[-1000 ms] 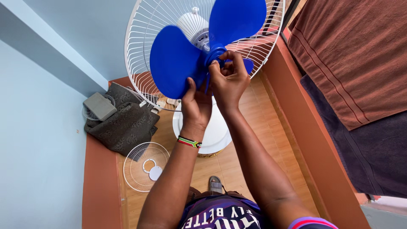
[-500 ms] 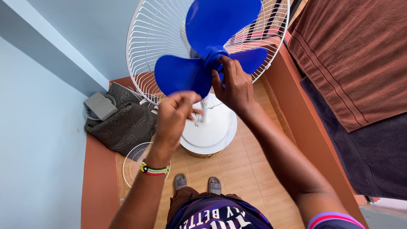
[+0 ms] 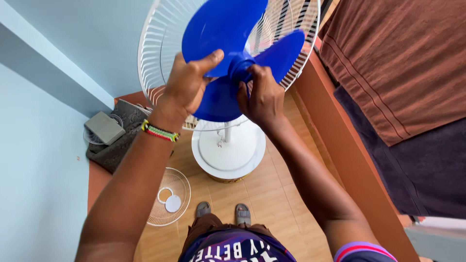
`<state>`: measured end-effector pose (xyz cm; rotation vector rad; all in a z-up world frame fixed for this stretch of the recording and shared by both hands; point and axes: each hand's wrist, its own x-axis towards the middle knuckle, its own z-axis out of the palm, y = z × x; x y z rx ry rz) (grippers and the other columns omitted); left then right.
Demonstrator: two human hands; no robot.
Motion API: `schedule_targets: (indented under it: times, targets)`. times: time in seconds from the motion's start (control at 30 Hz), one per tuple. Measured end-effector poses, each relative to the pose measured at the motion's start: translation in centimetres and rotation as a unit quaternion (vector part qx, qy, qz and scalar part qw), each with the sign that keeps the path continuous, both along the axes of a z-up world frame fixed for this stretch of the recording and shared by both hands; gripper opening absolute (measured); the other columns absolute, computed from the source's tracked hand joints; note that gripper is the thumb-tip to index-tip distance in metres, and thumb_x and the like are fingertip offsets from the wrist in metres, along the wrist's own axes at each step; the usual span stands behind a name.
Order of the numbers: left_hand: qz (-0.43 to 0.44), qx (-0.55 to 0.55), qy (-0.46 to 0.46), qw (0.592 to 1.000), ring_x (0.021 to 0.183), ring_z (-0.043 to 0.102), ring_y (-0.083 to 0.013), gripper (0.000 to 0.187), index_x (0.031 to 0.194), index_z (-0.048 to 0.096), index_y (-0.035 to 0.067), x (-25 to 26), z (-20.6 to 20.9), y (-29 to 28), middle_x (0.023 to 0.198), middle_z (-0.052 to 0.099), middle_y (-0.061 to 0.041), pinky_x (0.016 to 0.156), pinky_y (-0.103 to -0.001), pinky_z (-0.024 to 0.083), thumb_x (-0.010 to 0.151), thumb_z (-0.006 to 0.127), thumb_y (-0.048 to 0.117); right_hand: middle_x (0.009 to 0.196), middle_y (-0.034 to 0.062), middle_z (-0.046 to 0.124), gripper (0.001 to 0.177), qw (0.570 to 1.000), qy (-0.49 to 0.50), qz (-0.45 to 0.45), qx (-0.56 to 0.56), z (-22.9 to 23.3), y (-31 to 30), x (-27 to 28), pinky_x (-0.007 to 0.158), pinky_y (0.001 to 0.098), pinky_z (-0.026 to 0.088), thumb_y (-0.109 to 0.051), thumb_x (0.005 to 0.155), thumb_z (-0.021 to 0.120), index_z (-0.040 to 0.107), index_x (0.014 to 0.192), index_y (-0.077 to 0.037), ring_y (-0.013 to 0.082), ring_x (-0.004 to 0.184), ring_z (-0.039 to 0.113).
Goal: The person disassembles a standing electric fan by removing the front grille, the blue fan blades, and the rear grille. They then coil the power cord around the fan's stand. The video ends before reassembly.
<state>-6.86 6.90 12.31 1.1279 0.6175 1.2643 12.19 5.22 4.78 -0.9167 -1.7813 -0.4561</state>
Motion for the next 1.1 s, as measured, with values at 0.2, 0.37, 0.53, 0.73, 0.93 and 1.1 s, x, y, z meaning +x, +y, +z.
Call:
schedule_targets:
  times: [0.2,0.37,0.53,0.73,0.93,1.1]
  targets:
    - [-0.008,-0.038,0.084,0.996,0.092,0.072,-0.016,0.021,0.112,0.068,0.003,0.2,0.2,0.9,0.105,0.073,-0.008,0.081,-0.035,0.061,0.097,0.066,0.017,0.093,0.0132,0.064,0.024,0.986,0.146,-0.083,0.002,-1.2,1.5,-3.3,0.056,0.0355,0.051,-0.012,0.106,0.065,0.048,0.12,-0.002,0.0243,0.065,0.066]
    - [-0.01,-0.03,0.123,0.992,0.089,0.071,-0.0128,0.022,0.108,0.069,0.004,-0.4,-0.8,1.5,0.1,0.072,-0.004,0.079,-0.031,0.061,0.096,0.064,0.021,0.066,0.0025,0.057,0.016,0.95,0.293,-0.093,-0.061,-1.7,1.5,-5.6,0.051,0.0288,0.047,-0.012,0.106,0.066,0.052,0.11,-0.004,0.0125,0.053,0.058]
    - [-0.019,-0.002,0.107,0.994,0.078,0.063,-0.0077,0.016,0.094,0.072,0.003,-1.0,-2.3,1.8,0.087,0.068,0.001,0.069,-0.027,0.052,0.097,0.065,0.017,0.065,-0.0014,0.058,0.011,0.895,0.424,-0.099,-0.097,-0.8,1.3,-7.6,0.053,0.0246,0.044,-0.012,0.104,0.063,0.056,0.107,-0.004,0.0044,0.057,0.055]
    - [-0.026,0.034,0.088,0.995,0.072,0.053,-0.005,0.015,0.086,0.065,0.003,-2.0,-3.9,1.4,0.081,0.06,0.004,0.062,-0.026,0.045,0.097,0.064,0.013,0.069,-0.0026,0.055,0.007,0.831,0.542,-0.035,-0.119,0.3,1.6,-8.4,0.052,0.0247,0.033,-0.009,0.103,0.063,0.059,0.101,-0.004,0.0032,0.059,0.044]
    - [0.004,0.04,0.08,0.996,0.068,0.057,-0.0044,0.014,0.083,0.067,0.003,-2.3,-5.8,0.8,0.076,0.063,0.004,0.06,-0.025,0.045,0.093,0.062,0.011,0.062,-0.0027,0.048,0.006,0.672,0.71,0.12,-0.173,1.4,1.7,-8.7,0.037,0.0247,0.024,-0.011,0.097,0.061,0.057,0.093,-0.01,0.004,0.042,0.035]
    - [0.031,0.077,0.053,0.995,0.069,0.053,-0.0057,0.013,0.084,0.063,0.002,-2.1,-6.5,0.6,0.078,0.06,0.004,0.061,-0.025,0.043,0.095,0.063,0.008,0.062,-0.0005,0.049,0.007,0.577,0.754,0.187,-0.253,2.3,0.8,-7.8,0.035,0.0248,0.026,-0.016,0.095,0.062,0.056,0.097,-0.014,0.0067,0.04,0.037]
